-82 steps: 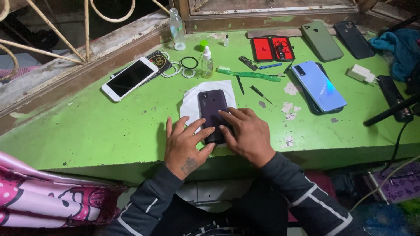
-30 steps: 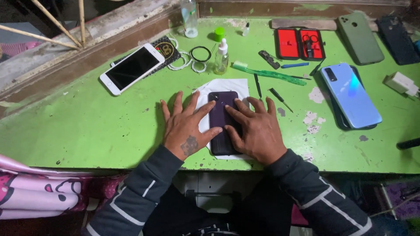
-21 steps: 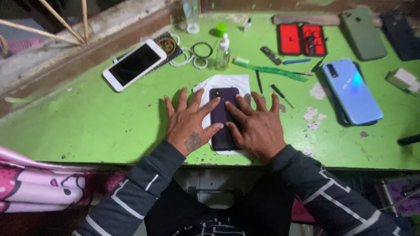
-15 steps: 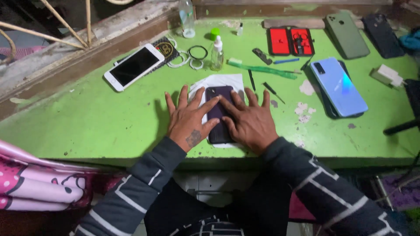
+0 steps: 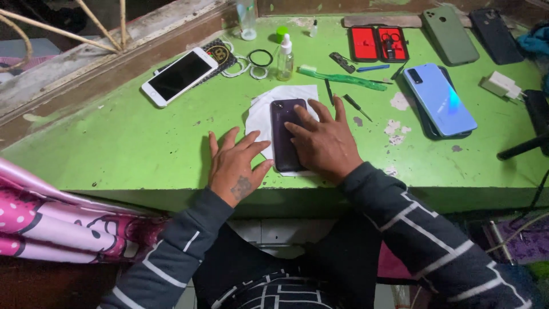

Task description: Cleaning and reassembling internal components of a smartphone on a repair bench.

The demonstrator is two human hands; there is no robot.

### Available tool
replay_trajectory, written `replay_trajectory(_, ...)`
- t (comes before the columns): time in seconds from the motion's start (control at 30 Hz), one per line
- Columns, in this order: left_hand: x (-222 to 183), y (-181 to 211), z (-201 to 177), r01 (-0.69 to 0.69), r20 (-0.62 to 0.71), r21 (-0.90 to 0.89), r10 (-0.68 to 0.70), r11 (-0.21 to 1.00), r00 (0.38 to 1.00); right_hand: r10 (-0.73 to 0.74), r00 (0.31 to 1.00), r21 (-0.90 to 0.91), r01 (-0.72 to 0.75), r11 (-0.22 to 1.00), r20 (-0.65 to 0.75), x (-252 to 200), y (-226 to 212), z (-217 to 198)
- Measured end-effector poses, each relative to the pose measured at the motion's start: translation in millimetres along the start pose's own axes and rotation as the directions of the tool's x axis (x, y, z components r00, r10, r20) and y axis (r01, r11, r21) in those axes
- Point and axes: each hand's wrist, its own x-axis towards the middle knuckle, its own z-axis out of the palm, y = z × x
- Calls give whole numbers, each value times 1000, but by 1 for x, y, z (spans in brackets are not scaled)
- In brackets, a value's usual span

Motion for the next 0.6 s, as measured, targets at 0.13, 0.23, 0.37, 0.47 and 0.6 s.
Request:
replay_trajectory(0.13,0,5,-3,1,-28,-2,-1,1000,1000,-87,995,73,84,994,44,-11,-10,-21)
replay_trajectory(0.23,4,6,-3,26,-18,-3,-26,1000,1000,-89,987,153,68,986,133,-23,-28,-26)
replay_trajectory(0.37,9,7,-3,53,27,-2,-53,999,998,56,978,154,-87,984,199,-27,-41,-24)
replay_trajectory(0.47,7,8,-6,72,35,-16,-71,997,997,168,968,135,-195,971,187,-23,-52,-27)
replay_trajectory(0.6,7,7,-5,83,31,-17,-83,996,996,213,958,93,-234,968,193,-17,-55,-24)
